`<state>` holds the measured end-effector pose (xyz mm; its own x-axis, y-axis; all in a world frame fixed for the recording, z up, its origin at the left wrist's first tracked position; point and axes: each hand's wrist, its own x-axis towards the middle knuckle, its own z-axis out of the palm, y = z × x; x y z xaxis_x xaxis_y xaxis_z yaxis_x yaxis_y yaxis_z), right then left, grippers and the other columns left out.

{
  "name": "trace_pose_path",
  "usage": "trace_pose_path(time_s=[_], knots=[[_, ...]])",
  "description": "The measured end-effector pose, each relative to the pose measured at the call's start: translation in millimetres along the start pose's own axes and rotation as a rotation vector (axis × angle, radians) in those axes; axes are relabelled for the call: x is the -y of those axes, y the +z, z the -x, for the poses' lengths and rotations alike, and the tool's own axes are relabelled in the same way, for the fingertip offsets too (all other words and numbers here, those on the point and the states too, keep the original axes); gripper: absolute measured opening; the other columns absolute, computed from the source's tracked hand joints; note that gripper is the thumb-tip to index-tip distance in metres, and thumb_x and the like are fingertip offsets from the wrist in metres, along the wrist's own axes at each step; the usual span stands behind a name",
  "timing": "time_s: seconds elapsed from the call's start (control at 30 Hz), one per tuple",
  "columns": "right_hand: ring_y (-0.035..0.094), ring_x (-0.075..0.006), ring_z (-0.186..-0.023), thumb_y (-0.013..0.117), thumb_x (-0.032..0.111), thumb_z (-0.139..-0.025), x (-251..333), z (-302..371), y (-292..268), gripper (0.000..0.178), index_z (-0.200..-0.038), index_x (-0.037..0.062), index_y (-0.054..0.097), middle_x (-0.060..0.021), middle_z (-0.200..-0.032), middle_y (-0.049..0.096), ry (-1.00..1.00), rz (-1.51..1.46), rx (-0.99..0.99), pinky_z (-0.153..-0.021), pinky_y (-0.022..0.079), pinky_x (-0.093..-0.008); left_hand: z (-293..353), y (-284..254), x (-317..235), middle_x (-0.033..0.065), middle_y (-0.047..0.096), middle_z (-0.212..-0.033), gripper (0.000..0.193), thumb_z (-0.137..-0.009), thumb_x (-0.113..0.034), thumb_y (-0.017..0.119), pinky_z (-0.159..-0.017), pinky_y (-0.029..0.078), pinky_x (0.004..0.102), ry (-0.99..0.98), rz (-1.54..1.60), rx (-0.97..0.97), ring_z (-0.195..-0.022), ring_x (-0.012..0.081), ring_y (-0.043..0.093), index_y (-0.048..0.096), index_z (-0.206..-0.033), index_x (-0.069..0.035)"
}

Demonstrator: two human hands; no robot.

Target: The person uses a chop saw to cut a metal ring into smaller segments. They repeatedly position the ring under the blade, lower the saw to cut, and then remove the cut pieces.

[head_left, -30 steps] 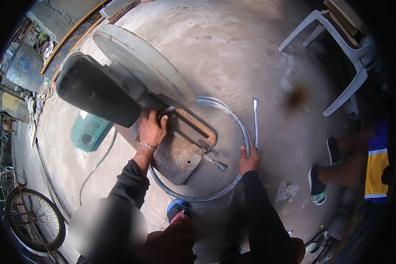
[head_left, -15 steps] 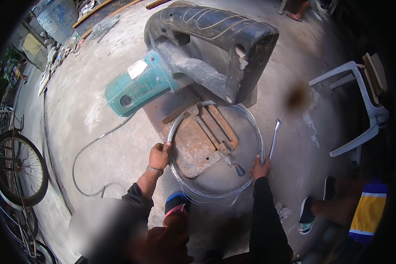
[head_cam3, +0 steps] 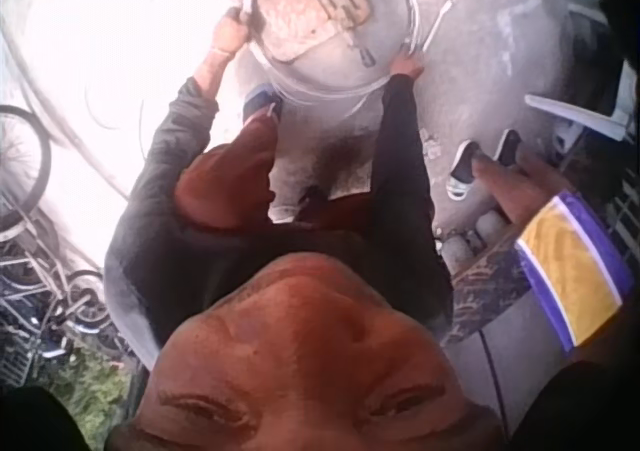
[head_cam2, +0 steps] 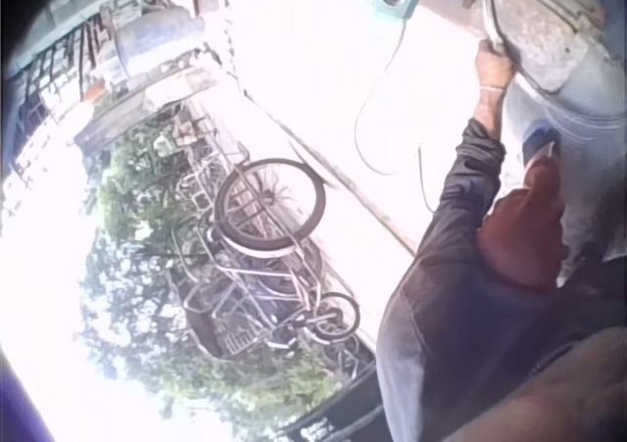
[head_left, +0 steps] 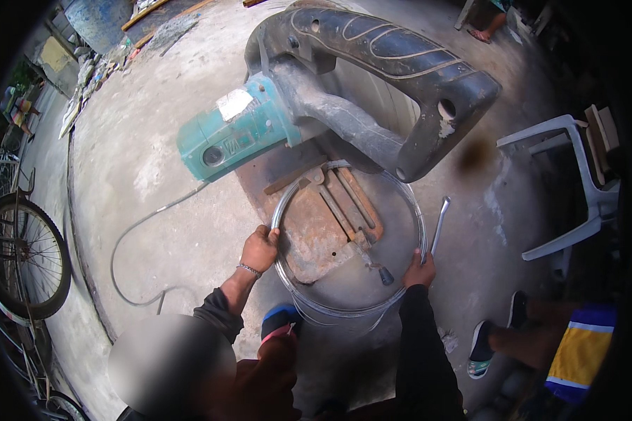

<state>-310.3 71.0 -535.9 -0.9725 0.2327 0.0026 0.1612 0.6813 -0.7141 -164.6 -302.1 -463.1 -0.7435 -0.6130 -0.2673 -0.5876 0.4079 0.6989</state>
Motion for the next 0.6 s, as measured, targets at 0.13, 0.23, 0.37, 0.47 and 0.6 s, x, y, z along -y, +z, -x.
trace_pose_path(time_s=[0.13, 0.23, 0.37, 0.47, 0.6], knots=[[0.062, -0.0474, -0.1, 0.061, 0.04, -0.094, 7.1, 8.3, 7.3, 0.051, -0.119, -0.0039, 0.061, -0.032, -0.104, 0.064, 0.018, 0.003, -0.008, -0.085, 0.048, -0.048, 3.1, -3.6, 1.1, 0.0297, 0.066, -0.087, 0.033, -0.097, -0.03, 0.055, -0.076, 0.05, 0.0495, 0.008, -0.032, 0.011, -0.086, 0.0471, 0.064, 0.059, -0.096, 0.003], [0.062, -0.0473, -0.097, 0.06, 0.04, -0.094, -12.3, 6.5, 14.8, 0.048, -0.117, -0.0023, 0.062, -0.0305, -0.101, 0.065, 0.092, 0.022, 0.016, -0.082, 0.048, -0.0492, 1.9, 0.3, 3.8, 0.0295, 0.065, -0.084, 0.033, -0.096, -0.029, 0.056, -0.074, 0.05, 0.0492, 0.05, -0.068, -0.029, -0.082, 0.0458, 0.064, 0.059, -0.095, 0.003], [0.062, -0.0467, -0.098, 0.059, 0.042, -0.093, -12.2, 0.9, 17.3, 0.049, -0.118, -0.0001, 0.062, -0.0291, -0.102, 0.066, 0.129, 0.053, 0.051, -0.082, 0.048, -0.05, -1.8, 7.5, 12.9, 0.0293, 0.065, -0.081, 0.034, -0.096, -0.03, 0.057, -0.071, 0.051, 0.0477, 0.127, -0.157, -0.104, -0.079, 0.0451, 0.065, 0.06, -0.091, 0.004], [0.062, -0.0466, -0.099, 0.059, 0.042, -0.093, 1.0, 3.4, 15.9, 0.047, -0.117, 0.0019, 0.063, -0.0276, -0.104, 0.066, 0.106, 0.12, 0.067, -0.083, 0.048, -0.0503, 1.8, 5.2, 13.6, 0.0308, 0.064, -0.081, 0.034, -0.095, -0.029, 0.058, -0.073, 0.05, 0.0495, 0.146, -0.181, -0.128, -0.08, 0.0465, 0.063, 0.059, -0.09, 0.005], [0.062, -0.0464, -0.097, 0.06, 0.04, -0.092, -22.0, -5.7, 21.2, 0.041, -0.112, 0.0038, 0.064, -0.0253, -0.102, 0.067, 0.182, 0.084, 0.071, -0.083, 0.048, -0.0506, 2.6, -0.7, -6.0, 0.0338, 0.063, -0.083, 0.033, -0.094, -0.026, 0.058, -0.077, 0.05, 0.0524, 0.086, -0.116, -0.055, -0.082, 0.049, 0.062, 0.058, -0.09, 0.007]])
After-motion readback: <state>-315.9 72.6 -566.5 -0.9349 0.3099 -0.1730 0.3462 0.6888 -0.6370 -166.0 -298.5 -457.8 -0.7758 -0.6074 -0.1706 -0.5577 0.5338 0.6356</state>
